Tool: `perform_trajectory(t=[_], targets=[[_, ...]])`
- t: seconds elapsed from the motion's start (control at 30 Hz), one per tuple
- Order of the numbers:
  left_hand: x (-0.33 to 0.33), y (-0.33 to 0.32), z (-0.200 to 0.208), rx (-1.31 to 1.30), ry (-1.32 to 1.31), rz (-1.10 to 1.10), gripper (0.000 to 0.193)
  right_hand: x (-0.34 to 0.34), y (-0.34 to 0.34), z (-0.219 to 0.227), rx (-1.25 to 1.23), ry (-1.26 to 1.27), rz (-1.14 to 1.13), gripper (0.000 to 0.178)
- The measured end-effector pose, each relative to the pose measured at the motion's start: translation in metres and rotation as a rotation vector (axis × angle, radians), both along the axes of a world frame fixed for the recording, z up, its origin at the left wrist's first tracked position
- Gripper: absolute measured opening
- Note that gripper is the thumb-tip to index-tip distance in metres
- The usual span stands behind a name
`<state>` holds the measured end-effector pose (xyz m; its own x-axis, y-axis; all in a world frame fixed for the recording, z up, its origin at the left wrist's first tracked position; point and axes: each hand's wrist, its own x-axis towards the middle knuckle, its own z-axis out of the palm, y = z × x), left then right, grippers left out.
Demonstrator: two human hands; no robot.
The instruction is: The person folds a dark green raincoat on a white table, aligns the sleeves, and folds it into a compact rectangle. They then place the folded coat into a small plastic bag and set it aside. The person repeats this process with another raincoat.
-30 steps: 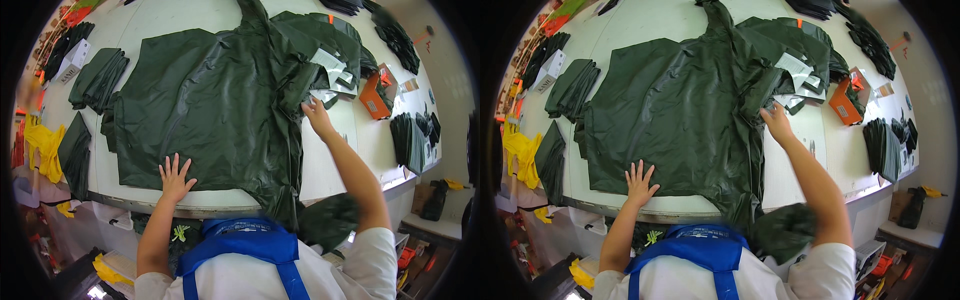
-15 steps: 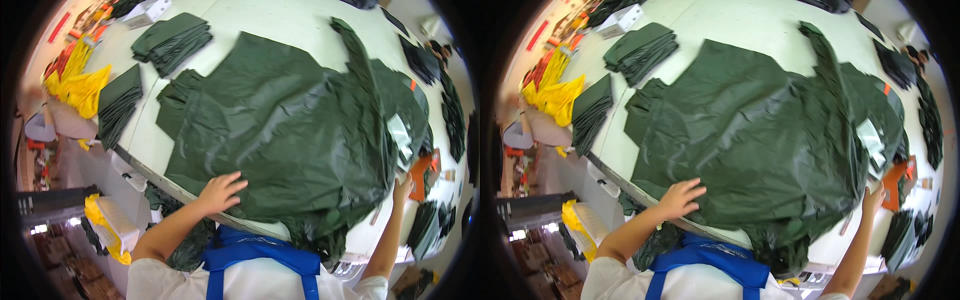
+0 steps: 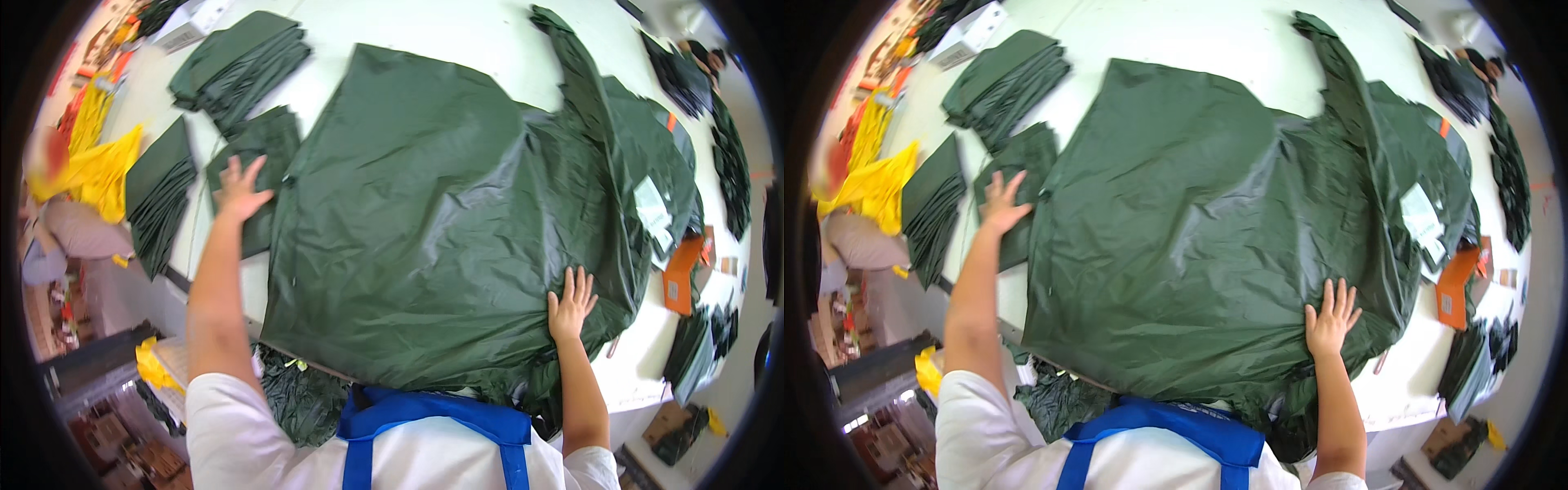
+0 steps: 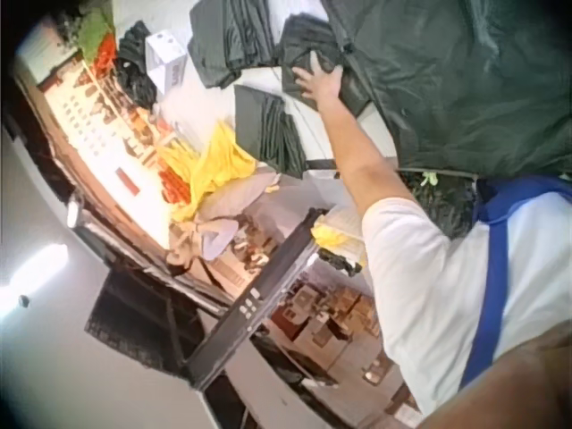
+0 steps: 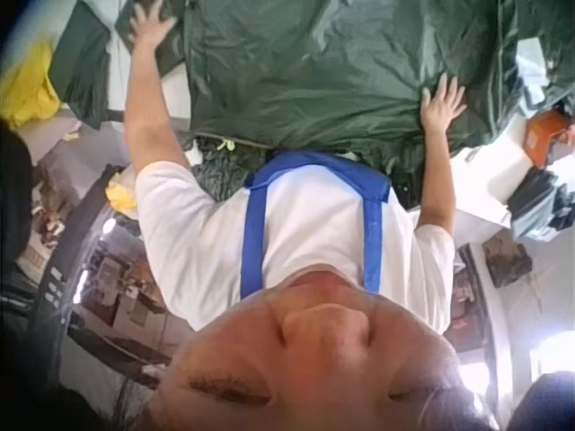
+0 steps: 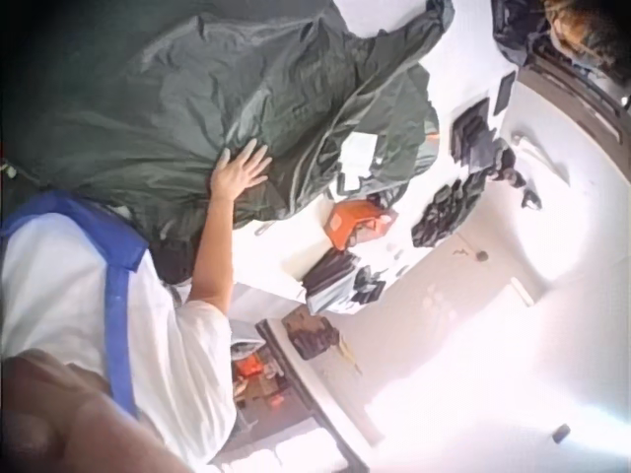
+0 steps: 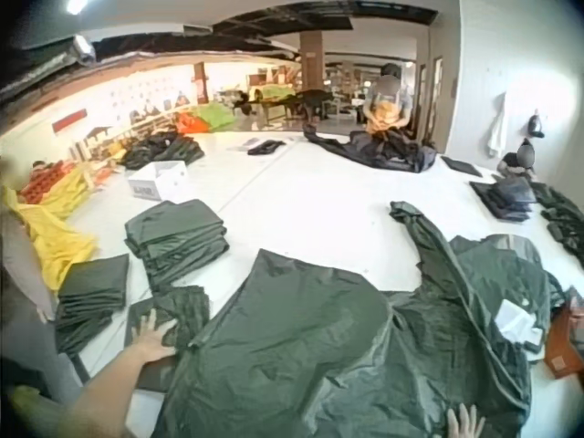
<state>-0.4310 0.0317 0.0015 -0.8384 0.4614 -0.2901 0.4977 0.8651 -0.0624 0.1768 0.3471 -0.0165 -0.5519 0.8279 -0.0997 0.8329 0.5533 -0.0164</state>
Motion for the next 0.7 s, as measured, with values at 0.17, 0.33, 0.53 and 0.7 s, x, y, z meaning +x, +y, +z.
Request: perform_trajectory(t=[0.17,0.33,0.53,0.7], targets=[[-0.016,0.033,0.015,0.392,0.446,-0.181,0.058,-0.004,0.05,0.033,-0.013,0.225,0.094,0.049],[0.014,0.185,-0.005,0.778,-0.191,-0.116,0.073,-0.078,0.218,0.053,0.19,0.549,-0.094,0.042],[-0.035,0.284,-0.029,0.832,-0.383,0.346,0.067,-0.157,0.314,0.046,-0.298,0.431,-0.38,0.041],[-0.053,0.295,-0.032,0.995,-0.336,0.426,0.037,-0.136,0.341,0.03,0.06,0.992,-0.258,0.03]])
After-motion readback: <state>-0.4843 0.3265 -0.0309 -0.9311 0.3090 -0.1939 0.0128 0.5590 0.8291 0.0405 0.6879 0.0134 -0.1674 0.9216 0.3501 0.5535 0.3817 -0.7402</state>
